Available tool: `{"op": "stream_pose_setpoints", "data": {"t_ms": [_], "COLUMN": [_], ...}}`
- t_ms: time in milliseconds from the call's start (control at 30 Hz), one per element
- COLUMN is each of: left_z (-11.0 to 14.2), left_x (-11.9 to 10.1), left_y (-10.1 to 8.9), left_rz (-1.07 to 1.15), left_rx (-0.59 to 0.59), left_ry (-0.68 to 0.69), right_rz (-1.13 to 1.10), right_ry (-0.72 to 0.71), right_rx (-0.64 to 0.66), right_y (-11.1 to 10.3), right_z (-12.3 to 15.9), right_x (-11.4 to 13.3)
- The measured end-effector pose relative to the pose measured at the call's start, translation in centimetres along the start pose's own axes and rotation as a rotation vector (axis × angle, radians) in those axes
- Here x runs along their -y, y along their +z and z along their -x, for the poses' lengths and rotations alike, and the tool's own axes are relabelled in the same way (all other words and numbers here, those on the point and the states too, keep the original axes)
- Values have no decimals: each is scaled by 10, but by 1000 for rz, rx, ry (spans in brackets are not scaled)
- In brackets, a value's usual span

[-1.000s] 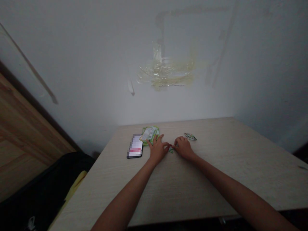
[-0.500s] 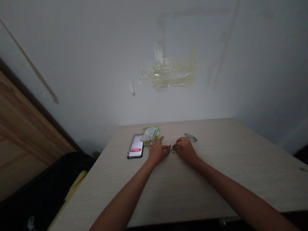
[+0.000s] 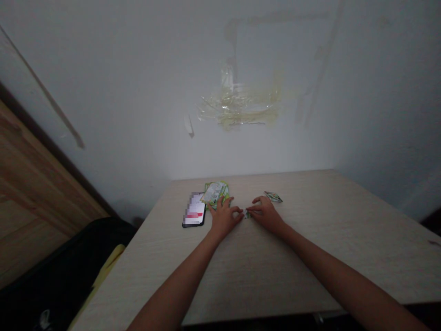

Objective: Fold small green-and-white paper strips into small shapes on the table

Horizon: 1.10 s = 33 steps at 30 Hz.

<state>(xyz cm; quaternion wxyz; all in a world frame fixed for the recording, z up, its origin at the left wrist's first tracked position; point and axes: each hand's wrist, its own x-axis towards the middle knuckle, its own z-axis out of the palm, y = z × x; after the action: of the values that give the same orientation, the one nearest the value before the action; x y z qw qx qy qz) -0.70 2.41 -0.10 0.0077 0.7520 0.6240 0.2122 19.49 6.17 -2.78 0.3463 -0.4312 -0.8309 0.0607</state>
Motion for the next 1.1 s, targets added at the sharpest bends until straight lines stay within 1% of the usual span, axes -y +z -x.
{"op": "stream_pose_setpoints", "data": {"t_ms": [133, 200, 533, 633, 867, 1100], "left_z": [2, 3, 1, 0, -2, -1], "left_x": [0, 0, 1, 2, 2, 1], "left_y": [1, 2, 2, 2, 3, 1], "left_rz": [-17, -23, -40, -39, -31, -29], "left_rx": [-25, -26, 10, 16, 29, 35], "left_ry": [2, -2, 4, 7, 1, 11], "right_rz": [-19, -1, 166, 185, 209, 238], "right_ry": [-91, -100, 69, 94, 129, 162], "right_rx": [-7, -5, 37, 40, 1, 12], "right_y": [0, 0, -9, -10, -7, -7], "right_z": [2, 2, 2, 1, 2, 1], "right_x": [3, 4, 16, 19, 19, 18]}}
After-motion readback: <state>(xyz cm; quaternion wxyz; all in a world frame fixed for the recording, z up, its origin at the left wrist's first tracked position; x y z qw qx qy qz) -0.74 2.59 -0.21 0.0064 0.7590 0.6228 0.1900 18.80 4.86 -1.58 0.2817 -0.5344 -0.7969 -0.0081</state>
